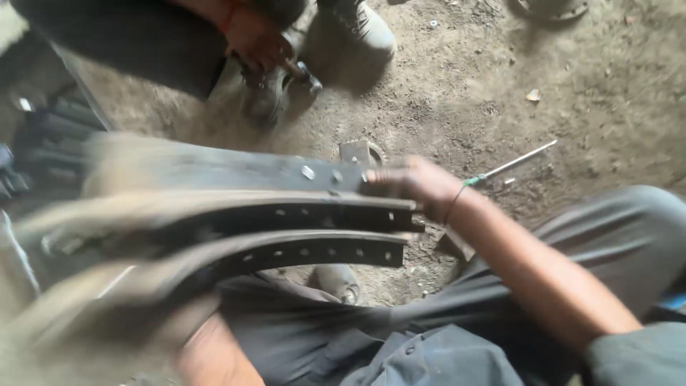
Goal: The person sits on the floor and assembles two curved metal plates by inserting pins into aligned holes. They use a hammer to tap the pins into place and a chisel to adjust them, occasionally flipping the assembly to work on different sides.
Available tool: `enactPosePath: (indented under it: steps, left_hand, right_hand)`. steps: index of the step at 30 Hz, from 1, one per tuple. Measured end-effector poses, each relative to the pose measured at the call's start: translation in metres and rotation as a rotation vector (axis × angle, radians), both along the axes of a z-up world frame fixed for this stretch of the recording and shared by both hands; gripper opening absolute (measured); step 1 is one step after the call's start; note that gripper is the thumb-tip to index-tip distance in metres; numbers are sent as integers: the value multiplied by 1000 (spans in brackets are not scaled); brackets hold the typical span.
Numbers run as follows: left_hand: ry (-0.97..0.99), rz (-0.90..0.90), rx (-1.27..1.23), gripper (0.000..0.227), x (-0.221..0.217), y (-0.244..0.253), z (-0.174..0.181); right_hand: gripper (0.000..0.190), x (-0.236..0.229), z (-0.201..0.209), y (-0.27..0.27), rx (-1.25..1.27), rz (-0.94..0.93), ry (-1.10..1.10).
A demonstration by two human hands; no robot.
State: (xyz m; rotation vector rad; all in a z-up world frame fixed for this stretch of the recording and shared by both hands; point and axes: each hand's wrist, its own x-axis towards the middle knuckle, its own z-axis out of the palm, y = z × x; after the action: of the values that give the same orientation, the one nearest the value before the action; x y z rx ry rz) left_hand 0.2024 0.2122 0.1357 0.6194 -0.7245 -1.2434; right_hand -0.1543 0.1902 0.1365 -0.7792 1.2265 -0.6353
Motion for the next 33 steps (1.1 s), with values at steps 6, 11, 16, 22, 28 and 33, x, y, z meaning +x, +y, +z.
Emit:
enactPosePath:
  steps: [6,11,16,22,28,33]
  left_hand:
    - [-149,40,309,79,26,31,-52]
    - [-27,82,132,53,46,-12,-88]
    - [-175,87,11,62,46,-38,-108]
    - [-73,156,236,59,3,-48,-77]
    - [-420,115,151,79,-21,-50,-42]
    - [-333,110,189,87,-19,-45,-45]
  right_hand:
    - [36,12,-125,49,302,-16,77]
    - [37,16,-156,-20,171,14,162]
    - [34,15,-168,-78,177,-76,126]
    - [31,5,-182,-94,112,-49,204]
    - [34,8,-187,-99,181,-90,105]
    - [42,9,-195,-107,169,-69,120]
